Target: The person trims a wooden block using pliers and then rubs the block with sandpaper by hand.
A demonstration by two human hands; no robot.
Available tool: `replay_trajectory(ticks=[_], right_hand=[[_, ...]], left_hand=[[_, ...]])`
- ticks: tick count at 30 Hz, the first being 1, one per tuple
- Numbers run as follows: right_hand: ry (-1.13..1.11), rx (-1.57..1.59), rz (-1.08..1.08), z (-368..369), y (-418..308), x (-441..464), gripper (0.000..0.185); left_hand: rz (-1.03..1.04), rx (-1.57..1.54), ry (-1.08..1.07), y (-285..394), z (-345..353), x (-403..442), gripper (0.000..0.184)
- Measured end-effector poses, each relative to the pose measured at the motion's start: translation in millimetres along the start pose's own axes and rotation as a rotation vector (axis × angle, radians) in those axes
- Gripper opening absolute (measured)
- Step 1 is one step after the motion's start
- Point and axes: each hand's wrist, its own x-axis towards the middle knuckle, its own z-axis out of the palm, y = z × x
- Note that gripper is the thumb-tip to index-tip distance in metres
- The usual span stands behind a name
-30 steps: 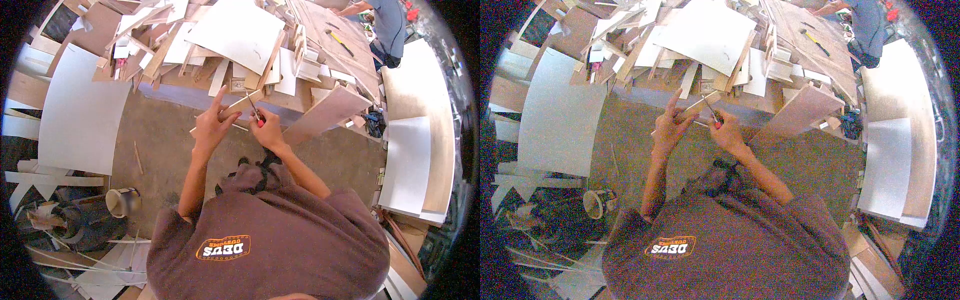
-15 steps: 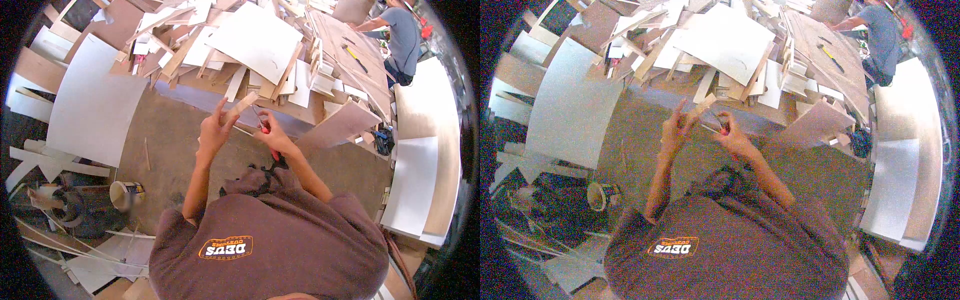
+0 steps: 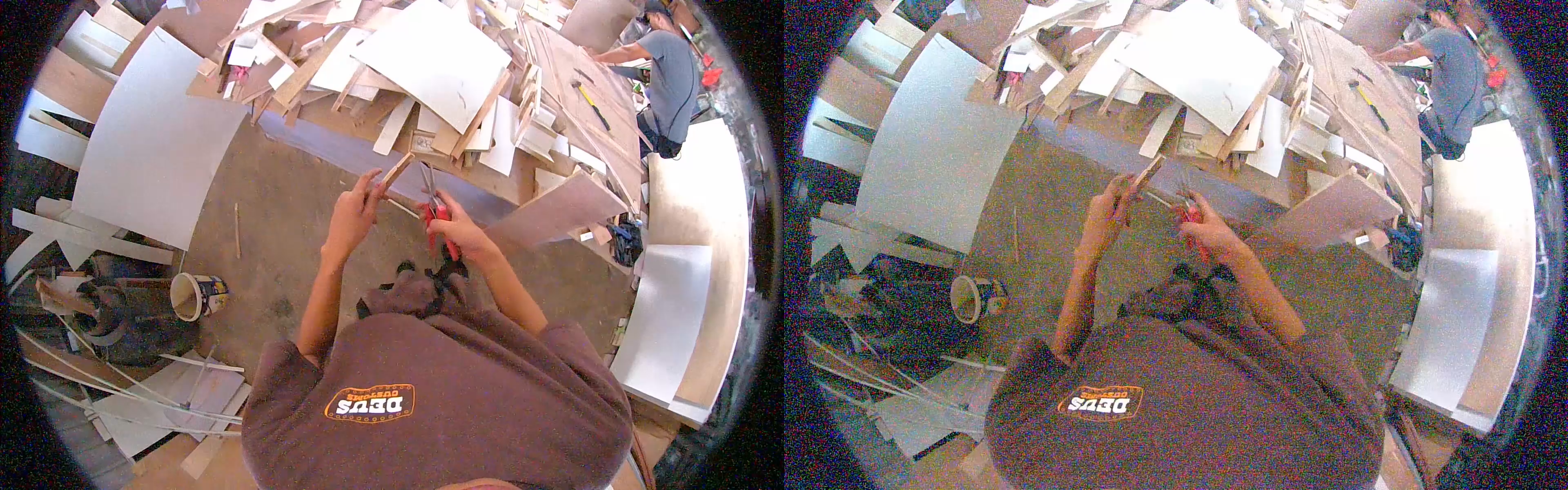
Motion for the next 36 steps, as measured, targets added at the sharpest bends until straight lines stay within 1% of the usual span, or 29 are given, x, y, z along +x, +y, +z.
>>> replay_trajectory(ticks=[1, 3, 4, 6, 7, 9, 13, 15, 16, 18, 25, 27, 28, 30, 33, 36], right_hand=[[0.000, 0.001, 0.002, 3, 0, 1, 0.055], [0.059, -0.067, -0.057, 10, 0, 5, 0.044], [0.059, -0.066, -0.057, 13, 0, 8, 0.044], [0.292, -0.480, -0.047, 18, 1, 13, 0.029], [0.292, -0.480, -0.047, 19, 4, 14, 0.029], [0.398, -0.799, -0.385, 22, 8, 13, 0.026], [0.411, -0.778, -0.361, 29, -9, 5, 0.028], [0.356, -0.847, -0.276, 34, -27, -2, 0.030], [0.356, -0.847, -0.277, 34, -26, -2, 0.030], [0.371, -0.805, -0.349, 34, -25, -1, 0.033], [0.400, -0.835, -0.330, 34, -32, -11, 0.037], [0.371, -0.863, -0.307, 31, -30, -12, 0.037], [0.371, -0.863, -0.307, 30, -27, -11, 0.037], [0.384, -0.864, -0.401, 28, -21, -11, 0.037], [0.371, -0.908, -0.356, 26, -18, -11, 0.038], [0.377, -0.884, -0.355, 29, -18, -13, 0.039]], left_hand=[[-0.002, 0.000, -0.001, -1, 1, 0, 0.036], [-0.007, -0.054, -0.001, -4, 3, 0, 0.037], [-0.008, -0.053, -0.001, -4, 2, -1, 0.037], [-0.015, -0.165, -0.010, 0, 0, -2, 0.039], [-0.015, -0.165, -0.009, 4, -2, -2, 0.039], [-0.009, -0.097, 0.008, 12, -5, -3, 0.041], [-0.004, -0.127, -0.013, 15, -6, -4, 0.043], [0.022, -0.111, -0.023, 15, -7, -4, 0.044], [0.022, -0.110, -0.022, 17, -8, -4, 0.044], [-0.053, -0.112, -0.082, 20, -10, -5, 0.048], [-0.013, -0.017, -0.128, 21, -13, -7, 0.054], [-0.004, 0.033, -0.130, 25, -13, -8, 0.055], [-0.004, 0.033, -0.130, 29, -14, -9, 0.055], [-0.057, 0.031, -0.178, 35, -16, -11, 0.056], [-0.038, 0.039, -0.205, 27, -13, -11, 0.056], [-0.013, 0.036, -0.203, 23, -9, -12, 0.056]])
